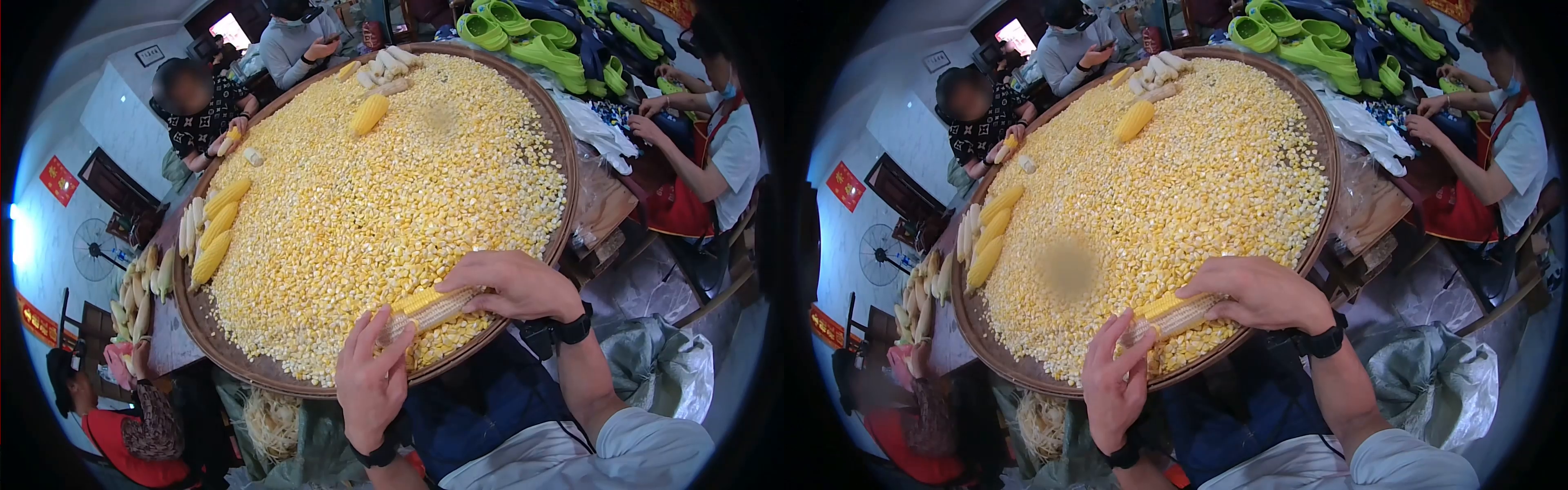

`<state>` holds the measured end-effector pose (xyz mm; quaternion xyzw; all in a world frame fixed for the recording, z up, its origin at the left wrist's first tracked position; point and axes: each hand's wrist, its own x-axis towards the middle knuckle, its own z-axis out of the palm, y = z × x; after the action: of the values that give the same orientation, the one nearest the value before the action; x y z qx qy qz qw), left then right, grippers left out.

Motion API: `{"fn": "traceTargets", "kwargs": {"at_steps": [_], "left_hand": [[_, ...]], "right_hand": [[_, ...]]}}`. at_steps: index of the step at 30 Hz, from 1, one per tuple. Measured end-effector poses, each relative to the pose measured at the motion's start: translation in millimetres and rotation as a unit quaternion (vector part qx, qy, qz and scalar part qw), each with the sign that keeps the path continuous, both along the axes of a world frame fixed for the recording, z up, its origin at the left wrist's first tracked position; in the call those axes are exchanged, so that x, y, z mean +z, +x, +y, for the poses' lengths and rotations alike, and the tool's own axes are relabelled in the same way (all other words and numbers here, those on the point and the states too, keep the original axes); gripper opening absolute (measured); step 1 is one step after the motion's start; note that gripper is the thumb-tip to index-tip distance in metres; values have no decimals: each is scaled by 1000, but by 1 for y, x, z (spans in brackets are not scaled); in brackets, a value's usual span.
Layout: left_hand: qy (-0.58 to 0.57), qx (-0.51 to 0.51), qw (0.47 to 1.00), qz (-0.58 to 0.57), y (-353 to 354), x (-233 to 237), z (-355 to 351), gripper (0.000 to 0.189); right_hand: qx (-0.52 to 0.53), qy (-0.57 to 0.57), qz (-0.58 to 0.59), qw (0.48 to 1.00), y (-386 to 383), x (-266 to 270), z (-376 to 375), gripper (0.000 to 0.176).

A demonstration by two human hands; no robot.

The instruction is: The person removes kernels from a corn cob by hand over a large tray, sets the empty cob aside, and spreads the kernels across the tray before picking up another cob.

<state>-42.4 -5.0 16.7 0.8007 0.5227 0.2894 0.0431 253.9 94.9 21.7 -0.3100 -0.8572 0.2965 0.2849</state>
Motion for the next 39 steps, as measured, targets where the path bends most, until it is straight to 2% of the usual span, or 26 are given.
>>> {"fn": "traceTargets", "kwargs": {"at_steps": [6,9,39], "left_hand": [[-38,53,995,-77,15,6,1,58],[-61,50,996,-44,15,10,1,60],[-19,32,998,-43,5,1,-1,45]], "right_hand": [[1,-2,8,1000,1,-4,1,50],[1,-3,7,1000,-1,-4,1,49],[18,6,1,1000,1,-5,1,48]]}}
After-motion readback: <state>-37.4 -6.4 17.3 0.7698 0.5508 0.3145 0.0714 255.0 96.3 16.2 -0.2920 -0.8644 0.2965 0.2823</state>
